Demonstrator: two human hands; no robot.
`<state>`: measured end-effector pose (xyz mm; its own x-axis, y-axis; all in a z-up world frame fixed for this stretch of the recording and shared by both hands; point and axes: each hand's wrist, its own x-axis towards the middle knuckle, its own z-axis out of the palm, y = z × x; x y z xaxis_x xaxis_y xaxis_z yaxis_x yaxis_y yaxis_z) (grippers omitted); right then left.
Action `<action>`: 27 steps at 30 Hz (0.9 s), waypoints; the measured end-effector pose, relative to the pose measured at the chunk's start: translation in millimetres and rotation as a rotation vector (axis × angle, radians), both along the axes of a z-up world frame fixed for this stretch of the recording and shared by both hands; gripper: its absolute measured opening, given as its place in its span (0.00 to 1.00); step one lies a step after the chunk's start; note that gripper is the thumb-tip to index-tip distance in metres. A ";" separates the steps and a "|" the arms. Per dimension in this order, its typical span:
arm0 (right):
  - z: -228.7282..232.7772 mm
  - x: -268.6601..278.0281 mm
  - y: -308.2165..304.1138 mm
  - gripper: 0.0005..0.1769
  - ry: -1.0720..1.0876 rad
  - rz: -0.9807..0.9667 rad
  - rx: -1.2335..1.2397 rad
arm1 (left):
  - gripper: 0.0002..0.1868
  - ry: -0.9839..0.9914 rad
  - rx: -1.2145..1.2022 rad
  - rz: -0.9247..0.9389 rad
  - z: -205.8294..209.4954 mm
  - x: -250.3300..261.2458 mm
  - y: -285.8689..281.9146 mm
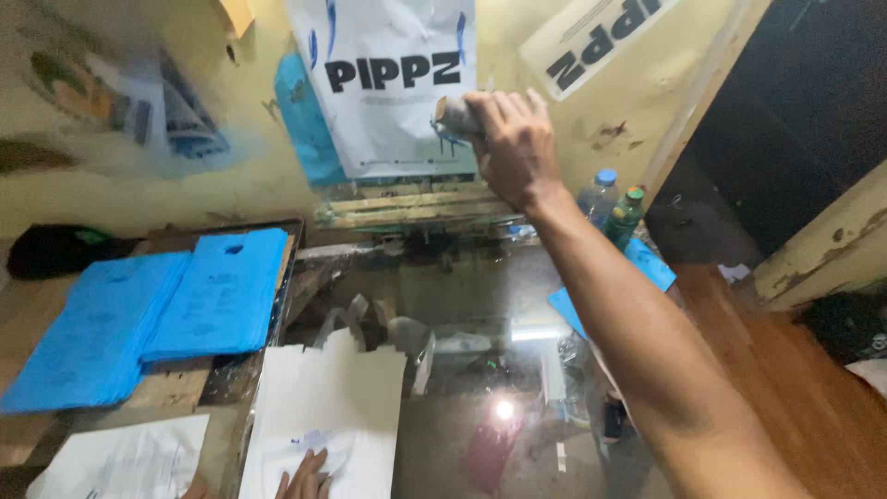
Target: The person performs screen printing on white plastic bags using a squeegee and green ink. They repeatedly pull the squeegee across a screen frame to transfer the design onto the bags, then lift the frame and move the printed bag aside to prepare the next one.
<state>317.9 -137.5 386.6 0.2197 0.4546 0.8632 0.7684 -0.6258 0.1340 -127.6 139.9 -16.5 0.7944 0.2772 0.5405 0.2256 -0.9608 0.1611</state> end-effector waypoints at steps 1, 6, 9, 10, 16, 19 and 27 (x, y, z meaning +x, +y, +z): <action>-3.1 -1.2 1.2 0.27 0.028 -0.010 -0.002 | 0.07 0.375 -0.312 0.072 -5.5 14.6 5.4; -6.9 -0.9 6.5 0.23 0.061 -0.010 -0.009 | 0.28 -0.134 -0.184 -0.213 -14.2 66.9 -122.1; -1.3 -1.3 5.5 0.26 0.013 -0.030 -0.029 | 0.03 0.061 -0.173 -0.460 11.1 121.6 -187.4; -1.2 -0.5 5.8 0.25 0.029 -0.036 -0.030 | 0.13 0.286 -0.282 -0.584 25.5 132.2 -199.9; -4.9 5.7 6.8 0.26 0.046 -0.032 -0.020 | 0.41 0.105 0.099 -0.691 36.8 151.8 -233.6; -3.9 2.1 6.6 0.26 0.047 -0.021 -0.019 | 0.42 0.197 0.001 -0.649 33.1 148.4 -241.9; 1.4 4.1 7.1 0.24 0.053 -0.006 -0.030 | 0.32 0.618 -0.261 -0.653 78.6 184.3 -137.3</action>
<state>322.0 -130.4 388.0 0.2678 0.4783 0.8364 0.7712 -0.6268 0.1116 56.7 2.7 62.1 0.9612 -0.2719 -0.0466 -0.2280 -0.8780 0.4209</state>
